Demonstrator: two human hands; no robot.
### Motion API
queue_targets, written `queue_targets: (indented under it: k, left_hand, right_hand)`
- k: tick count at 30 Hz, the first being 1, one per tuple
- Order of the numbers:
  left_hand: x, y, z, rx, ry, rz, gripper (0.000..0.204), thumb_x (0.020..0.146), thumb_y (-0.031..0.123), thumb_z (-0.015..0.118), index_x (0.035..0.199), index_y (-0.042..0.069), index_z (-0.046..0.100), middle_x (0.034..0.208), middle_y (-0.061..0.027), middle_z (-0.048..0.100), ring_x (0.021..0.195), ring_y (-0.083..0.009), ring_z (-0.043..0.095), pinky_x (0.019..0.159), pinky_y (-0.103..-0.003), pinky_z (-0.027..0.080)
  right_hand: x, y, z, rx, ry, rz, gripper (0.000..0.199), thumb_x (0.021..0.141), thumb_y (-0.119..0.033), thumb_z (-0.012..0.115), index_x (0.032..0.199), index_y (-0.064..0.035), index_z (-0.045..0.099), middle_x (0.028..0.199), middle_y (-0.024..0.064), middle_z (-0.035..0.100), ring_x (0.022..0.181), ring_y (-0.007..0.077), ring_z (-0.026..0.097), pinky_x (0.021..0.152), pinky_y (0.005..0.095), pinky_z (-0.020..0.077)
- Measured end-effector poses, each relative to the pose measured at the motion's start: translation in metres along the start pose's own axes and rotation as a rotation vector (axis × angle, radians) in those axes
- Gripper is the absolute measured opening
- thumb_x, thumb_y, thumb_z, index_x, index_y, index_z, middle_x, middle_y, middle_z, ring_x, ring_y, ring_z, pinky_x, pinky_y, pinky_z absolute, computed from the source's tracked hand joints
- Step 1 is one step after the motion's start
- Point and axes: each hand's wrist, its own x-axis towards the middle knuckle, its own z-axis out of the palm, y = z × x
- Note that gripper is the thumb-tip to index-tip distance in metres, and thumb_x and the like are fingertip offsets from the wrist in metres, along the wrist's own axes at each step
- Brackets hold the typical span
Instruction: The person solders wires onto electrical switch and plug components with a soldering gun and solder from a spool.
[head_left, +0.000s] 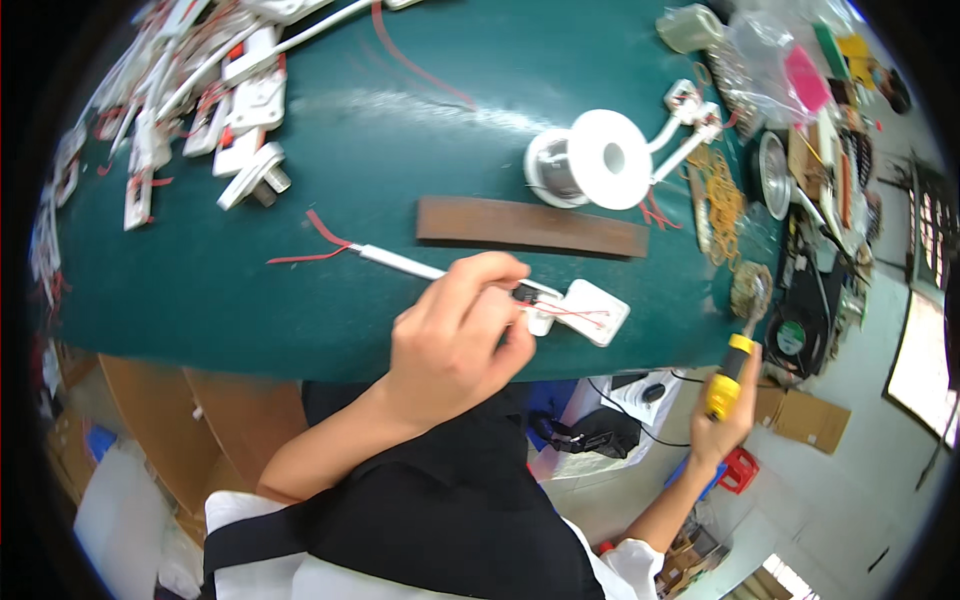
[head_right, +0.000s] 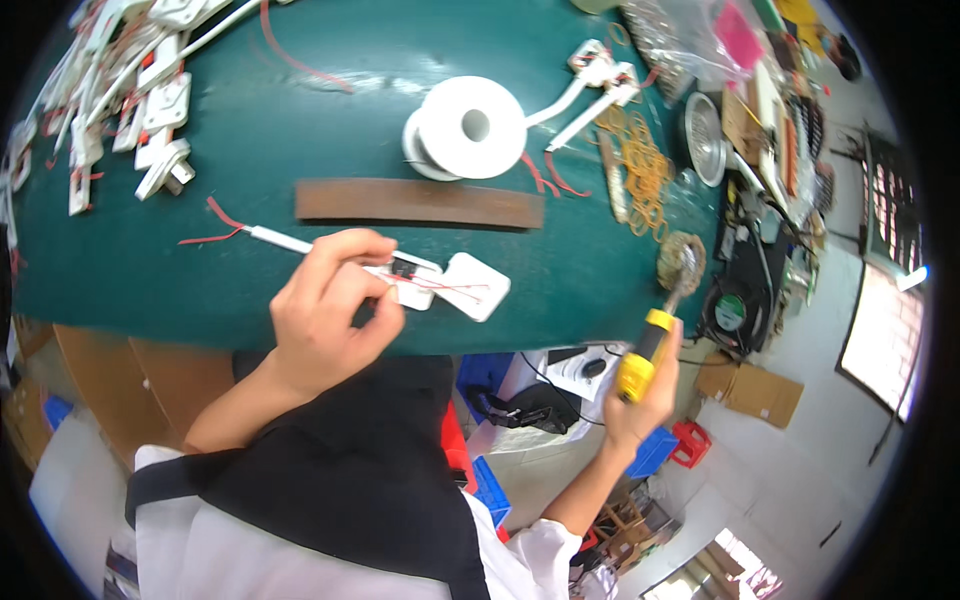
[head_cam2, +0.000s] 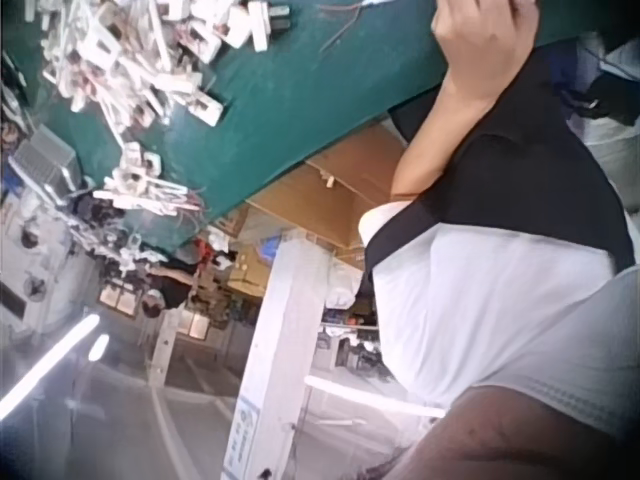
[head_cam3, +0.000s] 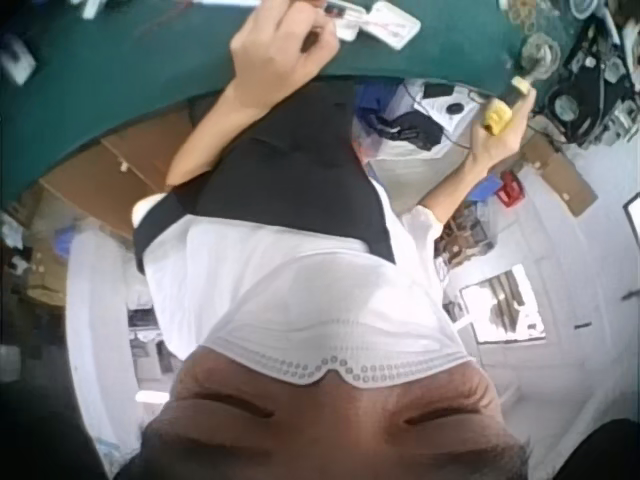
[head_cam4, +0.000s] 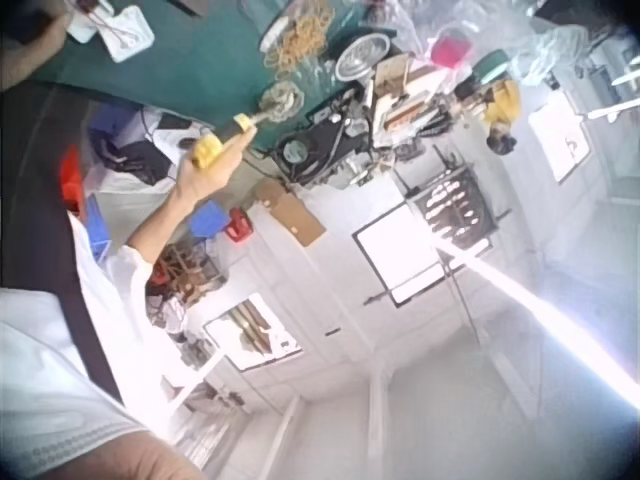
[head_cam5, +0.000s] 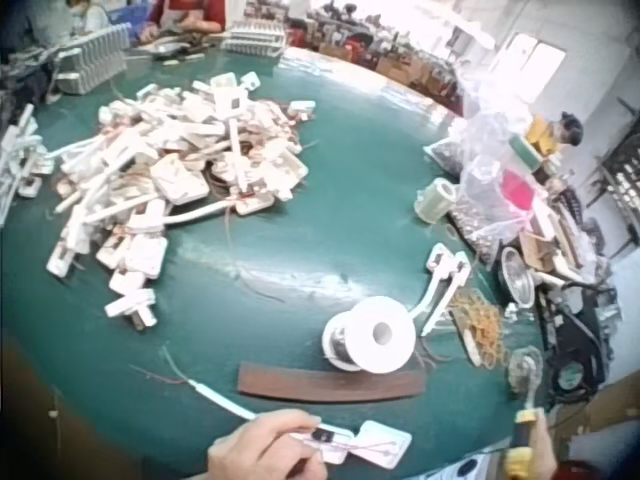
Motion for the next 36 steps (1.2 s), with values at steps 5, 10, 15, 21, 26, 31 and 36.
queue_targets:
  k: [5,10,15,21,26,31,36]
  left_hand:
    - [-0.004,-0.008,0.001,0.021,0.052,0.061,0.021,0.064,-0.004,0.067,0.075,0.004,0.051,0.096,-0.0113,0.062,0.075,-0.0225,0.065,0.060,-0.028,0.053]
    - [-0.007,-0.011,-0.002,-0.009,0.069,0.074,0.022,0.065,-0.003,0.068,0.077,0.004,0.052,0.098,-0.0102,0.060,0.075,-0.0219,0.064,0.062,-0.028,0.053]
    - [-0.009,-0.011,-0.001,-0.024,0.059,0.068,0.022,0.064,-0.002,0.070,0.076,0.004,0.053,0.099,-0.0087,0.059,0.073,-0.0203,0.062,0.062,-0.028,0.051]
    - [-0.010,-0.009,-0.001,-0.010,0.046,0.057,0.021,0.064,-0.002,0.070,0.075,0.005,0.053,0.099,-0.0080,0.060,0.073,-0.0202,0.062,0.060,-0.028,0.051]
    - [-0.005,-0.005,-0.003,0.031,-0.006,0.032,0.017,0.064,-0.001,0.070,0.071,0.005,0.056,0.096,-0.0090,0.062,0.076,-0.0207,0.065,0.062,-0.028,0.052]
    - [0.000,-0.003,0.003,0.117,0.014,0.111,0.016,0.063,-0.001,0.069,0.069,0.006,0.056,0.095,-0.0069,0.061,0.072,-0.0209,0.063,0.060,-0.029,0.051]
    - [0.000,-0.001,0.005,0.139,-0.023,0.135,0.015,0.065,-0.002,0.069,0.071,0.003,0.057,0.096,-0.0095,0.061,0.074,-0.0205,0.065,0.060,-0.029,0.053]
  right_hand:
    - [0.009,-0.020,-0.035,0.703,0.012,0.469,0.065,0.083,-0.011,0.062,0.141,-0.0006,0.034,0.098,0.0115,0.059,0.077,0.0158,0.057,0.066,0.0257,0.0486]
    - [0.011,-0.055,-0.042,1.055,0.138,0.324,0.077,0.079,-0.020,0.056,0.140,0.0103,0.019,0.093,0.0175,0.055,0.082,0.0229,0.054,0.059,0.0271,0.0511]
    - [0.003,-0.076,-0.042,1.340,-0.030,0.268,0.083,0.077,-0.026,0.054,0.141,0.0087,0.016,0.087,0.0160,0.048,0.080,0.0229,0.047,0.065,0.0315,0.0538]
    - [-0.012,-0.095,-0.029,1.429,-0.061,0.316,0.086,0.076,-0.029,0.057,0.141,0.0064,0.015,0.085,0.0132,0.046,0.076,0.0192,0.044,0.075,0.0362,0.0557]
    - [0.000,-0.131,-0.003,2.199,0.132,0.438,0.059,0.079,-0.022,0.059,0.130,-0.0038,0.035,0.091,0.0035,0.042,0.081,0.0165,0.042,0.100,0.0735,0.0243]
    - [0.014,-0.168,0.032,2.334,0.199,0.450,0.049,0.078,-0.031,0.058,0.120,-0.0087,0.044,0.096,-0.0001,0.046,0.090,0.0164,0.045,0.098,0.0807,0.0145]
    - [0.009,-0.160,0.059,2.367,0.200,0.297,0.064,0.078,-0.027,0.055,0.136,-0.0106,0.033,0.110,0.0059,0.054,0.122,0.0242,0.038,0.100,0.0759,0.0200]
